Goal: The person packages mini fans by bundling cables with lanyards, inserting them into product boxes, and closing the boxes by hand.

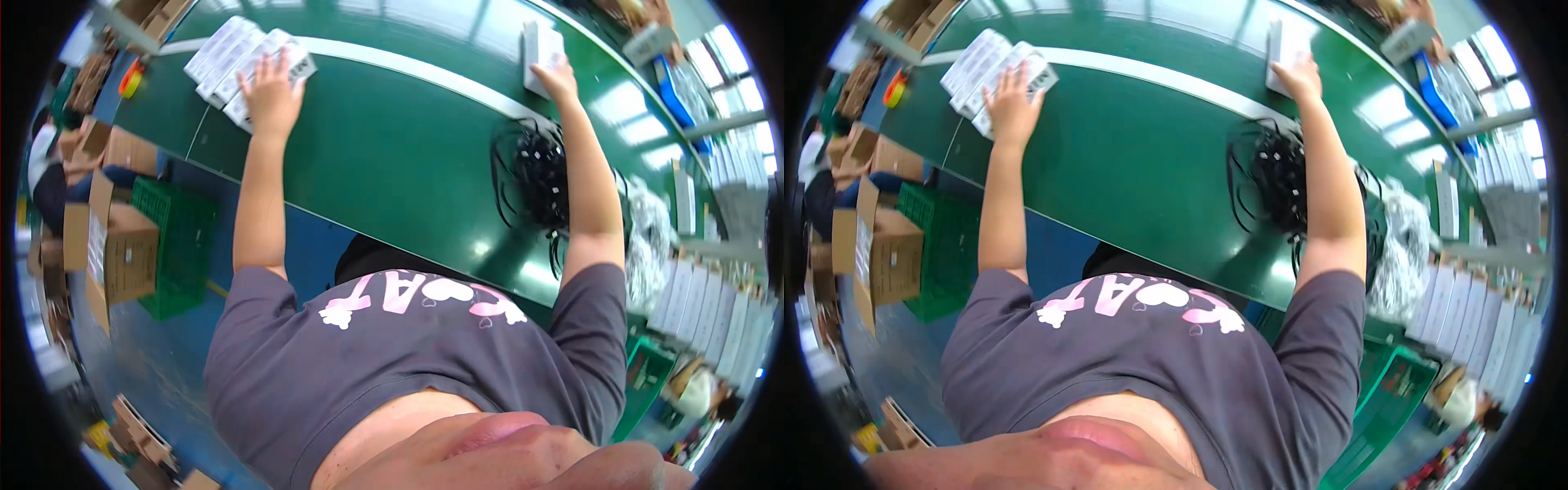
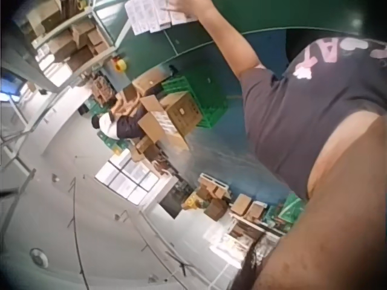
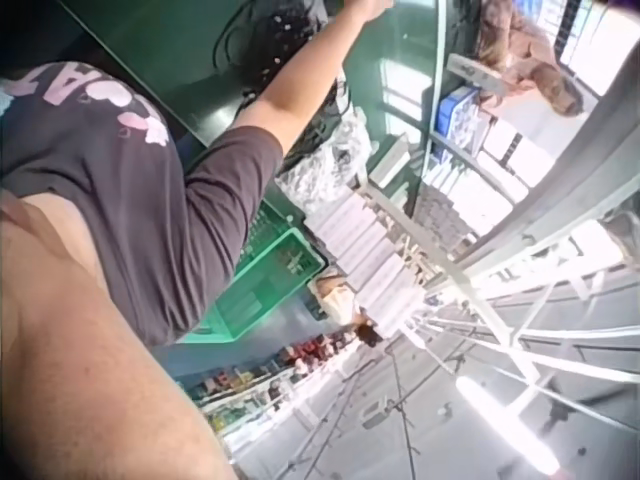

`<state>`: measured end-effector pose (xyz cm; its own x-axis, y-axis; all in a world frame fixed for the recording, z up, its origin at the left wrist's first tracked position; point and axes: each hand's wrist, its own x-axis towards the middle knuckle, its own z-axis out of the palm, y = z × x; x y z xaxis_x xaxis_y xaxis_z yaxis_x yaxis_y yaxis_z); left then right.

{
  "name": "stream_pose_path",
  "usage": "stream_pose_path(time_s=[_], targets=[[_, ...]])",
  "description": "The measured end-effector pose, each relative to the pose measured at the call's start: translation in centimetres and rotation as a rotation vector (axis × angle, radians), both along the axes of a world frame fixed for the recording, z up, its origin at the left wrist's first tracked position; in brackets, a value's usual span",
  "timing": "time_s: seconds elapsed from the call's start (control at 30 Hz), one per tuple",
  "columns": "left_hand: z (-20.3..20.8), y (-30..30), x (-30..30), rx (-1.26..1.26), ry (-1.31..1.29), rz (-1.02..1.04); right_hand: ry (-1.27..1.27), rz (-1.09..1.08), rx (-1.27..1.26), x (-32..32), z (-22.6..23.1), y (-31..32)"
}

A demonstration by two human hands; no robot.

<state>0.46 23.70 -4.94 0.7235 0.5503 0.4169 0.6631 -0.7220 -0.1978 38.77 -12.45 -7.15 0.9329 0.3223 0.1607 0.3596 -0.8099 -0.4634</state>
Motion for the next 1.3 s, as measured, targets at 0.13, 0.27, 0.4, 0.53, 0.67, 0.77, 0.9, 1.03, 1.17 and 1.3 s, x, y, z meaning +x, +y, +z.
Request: stream_pose_path(time_s=[0.13, 0.27, 0.4, 0.53, 0.67, 0.77, 0.9, 1.03, 1.17, 1.3], targets=[[-1.6, 2.5, 0.3, -0.087, -0.016, 0.007, 0.656, 0.032, 0.962, -1.1, -0.6, -0.5], [0.0, 0.4, 0.5, 0.000, -0.517, -0.301, 0.676, 0.234, 1.016, -13.8, 6.0, 1.2], [10.9, -11.2, -2.2, -0.182, -1.070, -0.750, 0.362, 0.525, 1.072, -22.3, 5.5, 2.6], [19.4, -20.0, -4.2, 0.423, -1.964, -1.800, -0.303, 0.556, 0.886, -25.6, 1.3, 3.9], [20.5, -19.5, -9.9, 0.655, -1.396, -1.008, -0.158, 0.571, 0.934, -28.6, 0.9, 3.3], [21.0, -19.3, -10.0, 0.583, -1.356, -1.128, -0.148, 0.525, 0.921, -29.3, 1.4, 2.2], [20.4, -19.2, -9.9, 0.511, -1.405, -1.191, -0.167, 0.536, 0.913, -29.9, 1.1, 2.2], [20.9, -19.5, -9.3, 0.546, -1.425, -1.155, -0.175, 0.499, 0.902, -29.7, 0.9, 2.3], [21.7, -20.9, -7.0, 0.517, -1.596, -1.433, -0.095, 0.505, 0.925, -29.7, 0.6, 2.2], [18.6, -20.0, -7.1, 0.311, -1.655, -1.201, -0.157, 0.478, 0.927, -29.5, 1.3, 1.7]])
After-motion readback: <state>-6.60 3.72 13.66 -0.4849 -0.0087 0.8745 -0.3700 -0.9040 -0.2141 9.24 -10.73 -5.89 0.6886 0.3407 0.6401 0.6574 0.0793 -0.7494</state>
